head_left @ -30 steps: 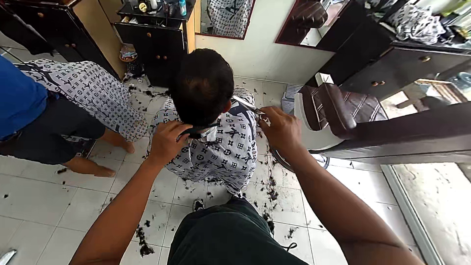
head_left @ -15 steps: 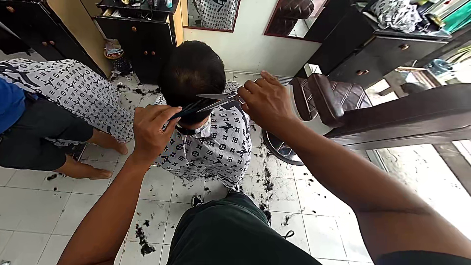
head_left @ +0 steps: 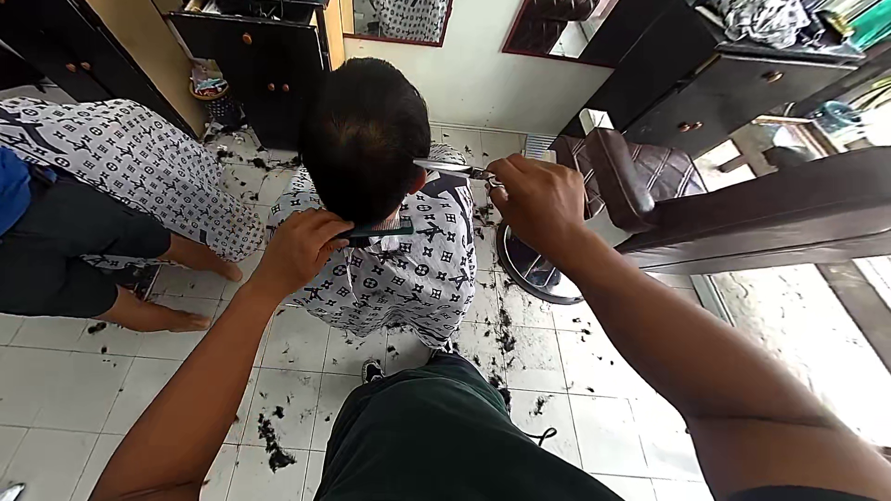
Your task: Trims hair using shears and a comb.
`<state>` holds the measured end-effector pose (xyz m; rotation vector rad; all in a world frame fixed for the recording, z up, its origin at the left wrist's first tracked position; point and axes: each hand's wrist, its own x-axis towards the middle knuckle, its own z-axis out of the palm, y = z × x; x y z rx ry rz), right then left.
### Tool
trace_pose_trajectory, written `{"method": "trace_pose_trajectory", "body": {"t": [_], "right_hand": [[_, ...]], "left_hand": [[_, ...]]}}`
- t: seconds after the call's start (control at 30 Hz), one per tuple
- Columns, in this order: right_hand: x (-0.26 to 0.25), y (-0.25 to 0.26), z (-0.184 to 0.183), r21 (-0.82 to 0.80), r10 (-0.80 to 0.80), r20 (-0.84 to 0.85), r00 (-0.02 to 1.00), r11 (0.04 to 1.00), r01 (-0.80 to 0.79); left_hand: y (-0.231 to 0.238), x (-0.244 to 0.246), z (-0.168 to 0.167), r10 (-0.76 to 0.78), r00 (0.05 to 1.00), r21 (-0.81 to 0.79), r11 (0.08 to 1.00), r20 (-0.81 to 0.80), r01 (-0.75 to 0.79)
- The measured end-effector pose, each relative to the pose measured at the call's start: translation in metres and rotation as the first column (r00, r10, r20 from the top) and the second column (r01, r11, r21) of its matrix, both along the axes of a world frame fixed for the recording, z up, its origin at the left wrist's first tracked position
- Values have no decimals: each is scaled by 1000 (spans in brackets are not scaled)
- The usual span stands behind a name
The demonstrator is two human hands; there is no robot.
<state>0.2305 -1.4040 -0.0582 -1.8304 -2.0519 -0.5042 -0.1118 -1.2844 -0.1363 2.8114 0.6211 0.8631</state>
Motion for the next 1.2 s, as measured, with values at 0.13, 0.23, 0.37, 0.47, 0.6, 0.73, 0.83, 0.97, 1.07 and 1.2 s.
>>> {"method": "trace_pose_trajectory", "body": {"t": [0.13,0.23,0.37,0.47,0.6,0.73,0.83,0.97,1.07,1.2], "right_hand": [[-6,3,-8,15,37,136,990,999,-40],[-14,8,-10,-20,40,192,981,999,-37],[-25,17,-10,3,70,230,971,997,-72],[-33,23,-9,22,105,233,967,993,-113],[-41,28,-11,52,103,264,959,991,-121],[-34,22,-9,45,130,256,958,988,-146],[-36,24,-9,32,106,268,957,992,-119],[-37,26,-10,70,164,145,976,982,-176],[-17,18,-10,87,165,-110,980,984,-156],[18,19,-7,14,37,-253,967,999,-35]], "left_hand": [[1,-6,-8,122,984,-23,993,127,-120],[-4,-1,2,175,949,22,982,264,-187],[-8,5,9,200,913,73,968,355,-241],[-9,7,9,190,905,142,955,380,-260],[-9,9,9,173,904,186,947,391,-262],[-8,9,9,170,902,192,945,397,-263],[-7,8,8,167,901,199,944,400,-263],[-8,12,12,172,845,142,950,507,-279],[-23,19,22,257,843,37,950,472,-310],[-52,54,1,237,958,-37,971,159,-235]]}}
